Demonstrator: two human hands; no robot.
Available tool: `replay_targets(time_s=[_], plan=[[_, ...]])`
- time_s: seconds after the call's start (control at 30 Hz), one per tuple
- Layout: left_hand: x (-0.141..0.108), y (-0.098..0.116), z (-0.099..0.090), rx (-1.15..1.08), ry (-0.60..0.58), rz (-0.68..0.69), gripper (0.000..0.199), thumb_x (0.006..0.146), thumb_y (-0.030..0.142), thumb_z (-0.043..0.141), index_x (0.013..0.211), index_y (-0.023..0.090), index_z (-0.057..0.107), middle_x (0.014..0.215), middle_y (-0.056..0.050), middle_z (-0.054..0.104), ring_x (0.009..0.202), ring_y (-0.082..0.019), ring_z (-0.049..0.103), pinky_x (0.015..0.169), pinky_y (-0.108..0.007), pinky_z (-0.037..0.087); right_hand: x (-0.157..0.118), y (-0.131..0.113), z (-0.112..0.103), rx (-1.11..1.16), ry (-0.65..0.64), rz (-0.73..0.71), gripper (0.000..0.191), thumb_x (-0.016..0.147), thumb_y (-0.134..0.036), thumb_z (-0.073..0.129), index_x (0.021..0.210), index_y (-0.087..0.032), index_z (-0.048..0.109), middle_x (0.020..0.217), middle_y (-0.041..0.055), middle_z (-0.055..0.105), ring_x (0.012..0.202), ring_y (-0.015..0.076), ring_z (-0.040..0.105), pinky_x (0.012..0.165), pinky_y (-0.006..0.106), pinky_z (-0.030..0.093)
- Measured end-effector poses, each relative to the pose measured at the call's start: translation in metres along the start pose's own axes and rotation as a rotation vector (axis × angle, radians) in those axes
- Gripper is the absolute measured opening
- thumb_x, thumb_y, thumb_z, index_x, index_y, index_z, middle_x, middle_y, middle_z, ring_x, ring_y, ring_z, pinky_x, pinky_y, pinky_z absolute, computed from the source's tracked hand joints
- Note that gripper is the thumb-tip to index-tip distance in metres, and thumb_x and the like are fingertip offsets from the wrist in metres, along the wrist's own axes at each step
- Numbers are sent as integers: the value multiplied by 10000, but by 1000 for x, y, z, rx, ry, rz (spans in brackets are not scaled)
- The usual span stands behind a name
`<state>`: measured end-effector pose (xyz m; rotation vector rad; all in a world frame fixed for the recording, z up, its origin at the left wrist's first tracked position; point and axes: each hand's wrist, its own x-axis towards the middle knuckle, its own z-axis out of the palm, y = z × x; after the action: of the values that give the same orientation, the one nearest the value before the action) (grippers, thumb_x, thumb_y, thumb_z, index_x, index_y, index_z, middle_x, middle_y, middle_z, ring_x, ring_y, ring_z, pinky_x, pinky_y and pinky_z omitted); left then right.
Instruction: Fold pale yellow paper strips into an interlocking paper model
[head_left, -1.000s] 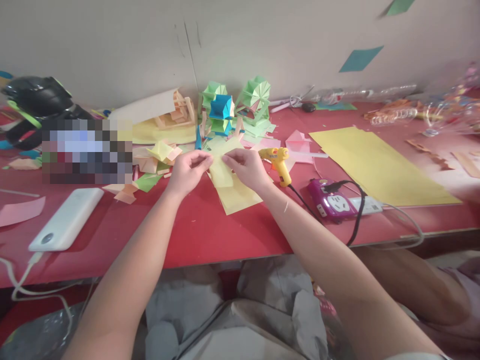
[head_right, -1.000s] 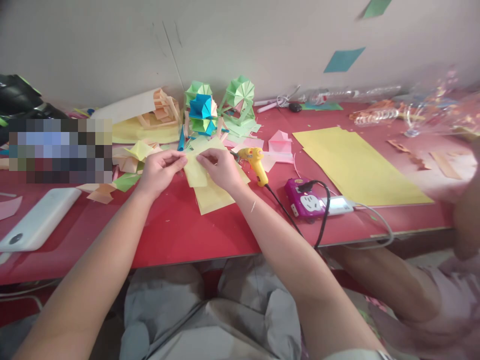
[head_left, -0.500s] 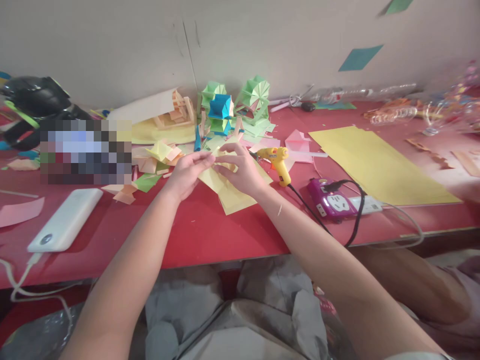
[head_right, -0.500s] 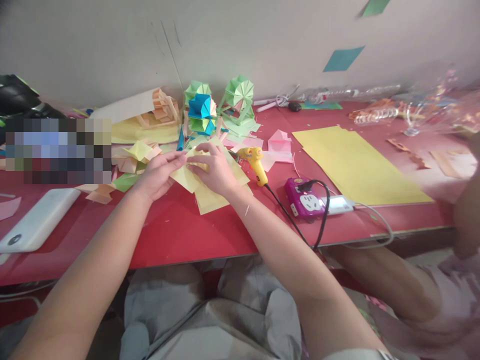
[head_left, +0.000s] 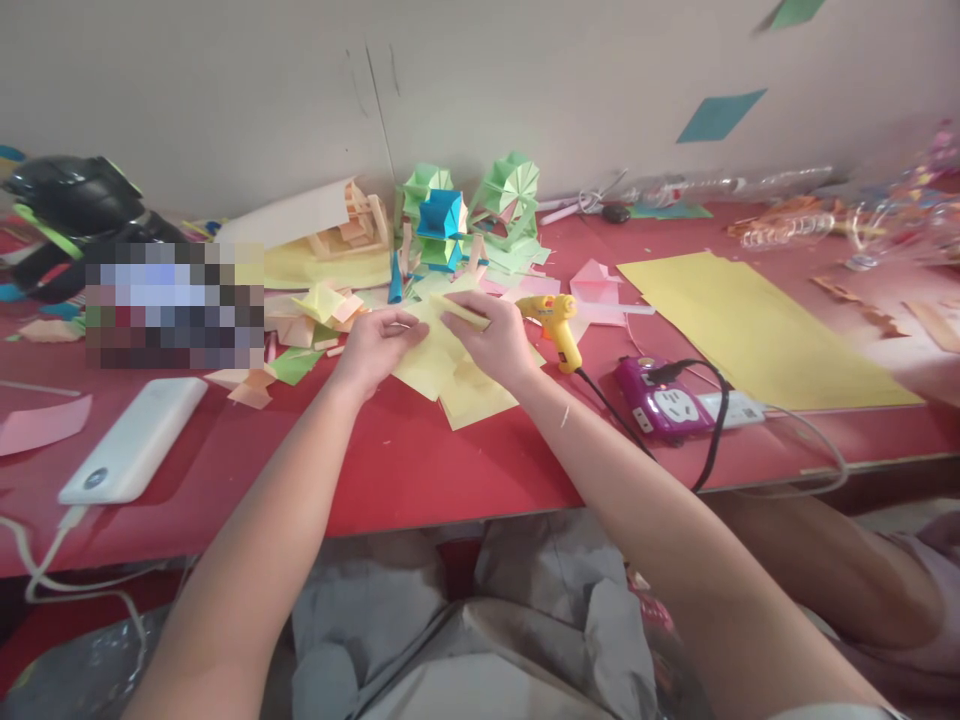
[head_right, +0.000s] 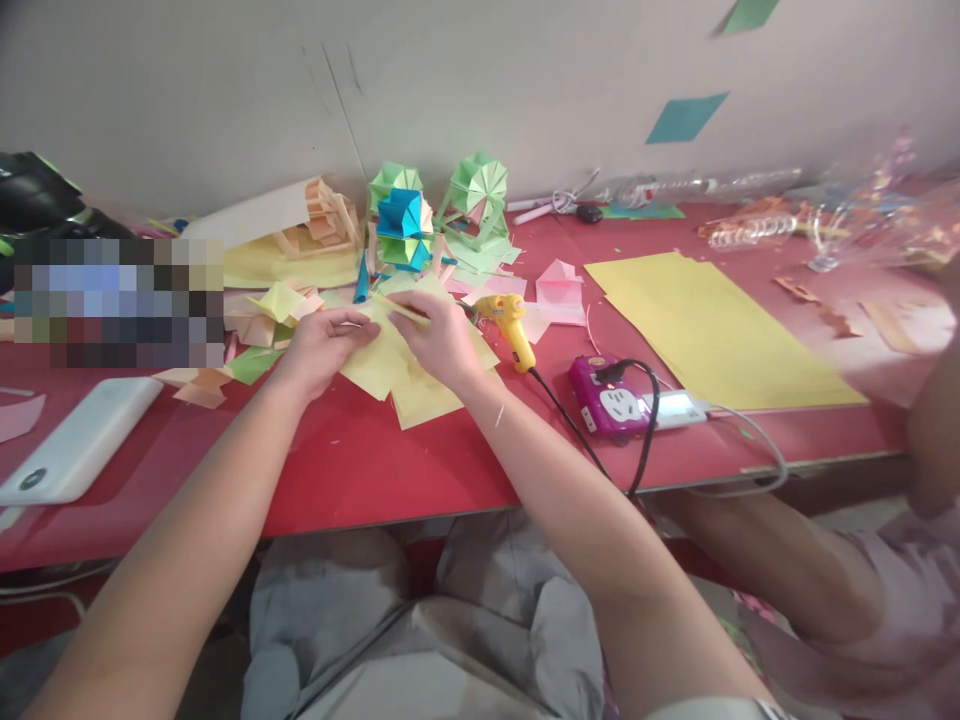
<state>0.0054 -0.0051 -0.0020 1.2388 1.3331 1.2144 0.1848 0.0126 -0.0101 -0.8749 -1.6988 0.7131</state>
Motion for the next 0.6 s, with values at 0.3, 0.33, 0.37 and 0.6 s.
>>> replay_targets(time_s=[0.3,0.33,0.37,0.6], plan=[[6,-4,-3,-135,-53,-87,445,595,485,895,877,178,739,797,-71,751,747,-241,718,700,-361,558,-4,4,-2,-128,-203,-211,483,823,-24,507,1152,-256,773,1328,43,705,1272,226,636,1089,433,513],[6,-3,-4,-141,-56,-82,454,602,484,894,906,181,746,810,-71,756,753,-242,722,708,-366,564,-4,4,-2,-125,-218,-223,491,821,-19,506,1158,-259,771,1331,37,705,1282,223,630,1098,430,508],[5,-3,-4,-147,-61,-72,461,605,483,895,926,184,752,821,-71,760,761,-242,726,721,-371,570,-4,3,-2,-114,-224,-222,476,829,-30,512,1160,-257,769,1328,35,707,1281,222,631,1098,423,507],[3,-2,-4,-159,-89,-11,463,527,475,955,827,176,768,885,-72,780,883,-248,731,855,-396,586,-2,-3,-2,-75,-45,45,242,929,-325,609,1035,-175,768,993,63,784,900,218,714,832,348,561]])
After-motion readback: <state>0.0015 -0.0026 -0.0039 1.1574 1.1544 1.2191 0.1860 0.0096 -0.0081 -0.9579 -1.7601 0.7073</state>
